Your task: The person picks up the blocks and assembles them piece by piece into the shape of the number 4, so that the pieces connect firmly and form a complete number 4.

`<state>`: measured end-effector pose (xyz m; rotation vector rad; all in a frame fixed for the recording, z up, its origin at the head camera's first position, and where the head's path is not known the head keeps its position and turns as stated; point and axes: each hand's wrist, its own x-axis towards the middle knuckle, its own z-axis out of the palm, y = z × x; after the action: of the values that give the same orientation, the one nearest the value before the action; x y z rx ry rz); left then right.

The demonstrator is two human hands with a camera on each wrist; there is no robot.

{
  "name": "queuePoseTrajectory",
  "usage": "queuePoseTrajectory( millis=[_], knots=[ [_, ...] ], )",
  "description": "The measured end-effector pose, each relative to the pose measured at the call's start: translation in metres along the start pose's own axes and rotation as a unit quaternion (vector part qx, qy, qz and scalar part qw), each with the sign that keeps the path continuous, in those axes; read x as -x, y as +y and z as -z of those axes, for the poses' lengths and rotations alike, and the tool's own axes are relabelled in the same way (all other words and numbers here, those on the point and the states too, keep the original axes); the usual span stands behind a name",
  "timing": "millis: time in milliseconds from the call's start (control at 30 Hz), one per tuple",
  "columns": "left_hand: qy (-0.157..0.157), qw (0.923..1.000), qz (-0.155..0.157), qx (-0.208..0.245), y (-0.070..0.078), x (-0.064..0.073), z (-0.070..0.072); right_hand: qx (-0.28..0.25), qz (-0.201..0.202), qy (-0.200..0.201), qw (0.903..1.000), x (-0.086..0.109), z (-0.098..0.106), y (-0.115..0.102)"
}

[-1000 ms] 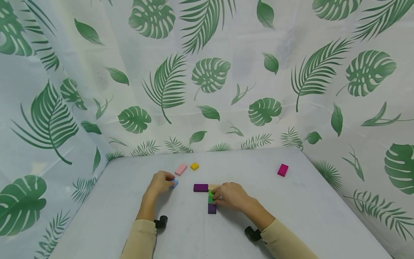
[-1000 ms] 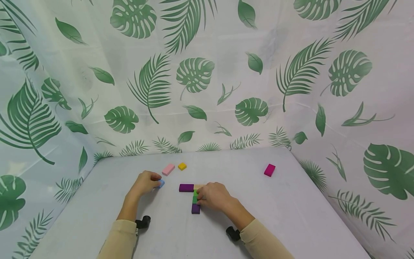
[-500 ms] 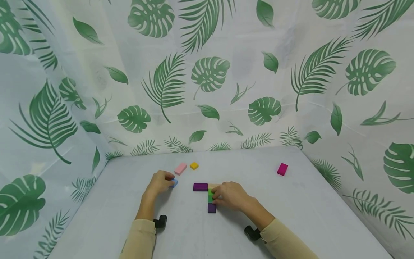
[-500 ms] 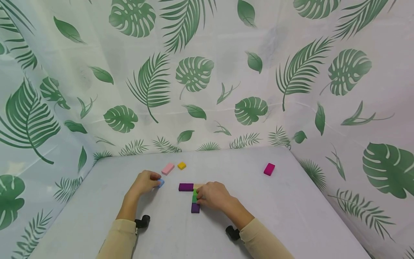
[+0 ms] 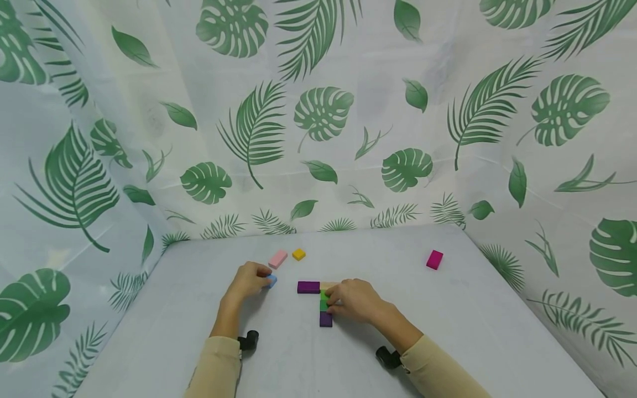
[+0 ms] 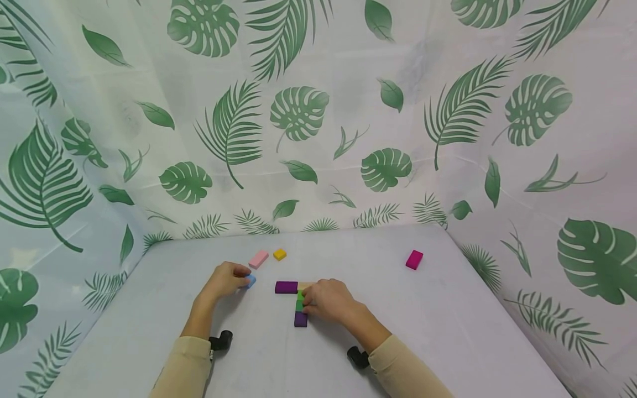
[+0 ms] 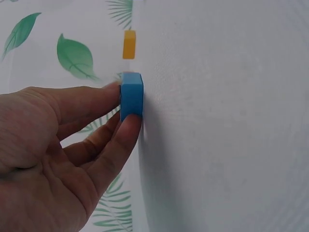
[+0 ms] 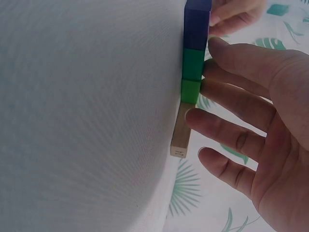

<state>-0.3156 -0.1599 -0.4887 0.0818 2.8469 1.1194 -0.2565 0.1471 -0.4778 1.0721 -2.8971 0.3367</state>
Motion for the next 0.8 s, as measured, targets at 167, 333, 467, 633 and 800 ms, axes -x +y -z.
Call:
queuePoseTrajectory(
  millis=[167,333,467,633,800],
  knots=[
    [-0.002,1.0,-0.006,-0.001,0.003,-0.001,-0.003,-0.001,0.0,0.0,1.0,0.001,0.001,-0.001],
    [-0.006,0.9998,-0.014,0.01,0.008,-0.001,-0.006,-0.001,0.002,0.001,1.0,0.001,0.001,-0.001],
    [-0.004,0.9999,-0.015,0.008,0.009,-0.003,-0.01,-0.003,0.001,0.002,1.0,0.0,0.0,-0.001],
    [0.0,0.9998,-0.021,0.005,0.008,-0.004,-0.011,-0.005,0.0,0.003,1.0,0.0,0.0,0.0],
    [-0.001,0.9997,-0.023,0.01,0.008,-0.005,-0.012,-0.007,0.0,0.005,1.0,0.001,0.001,-0.002]
  ],
)
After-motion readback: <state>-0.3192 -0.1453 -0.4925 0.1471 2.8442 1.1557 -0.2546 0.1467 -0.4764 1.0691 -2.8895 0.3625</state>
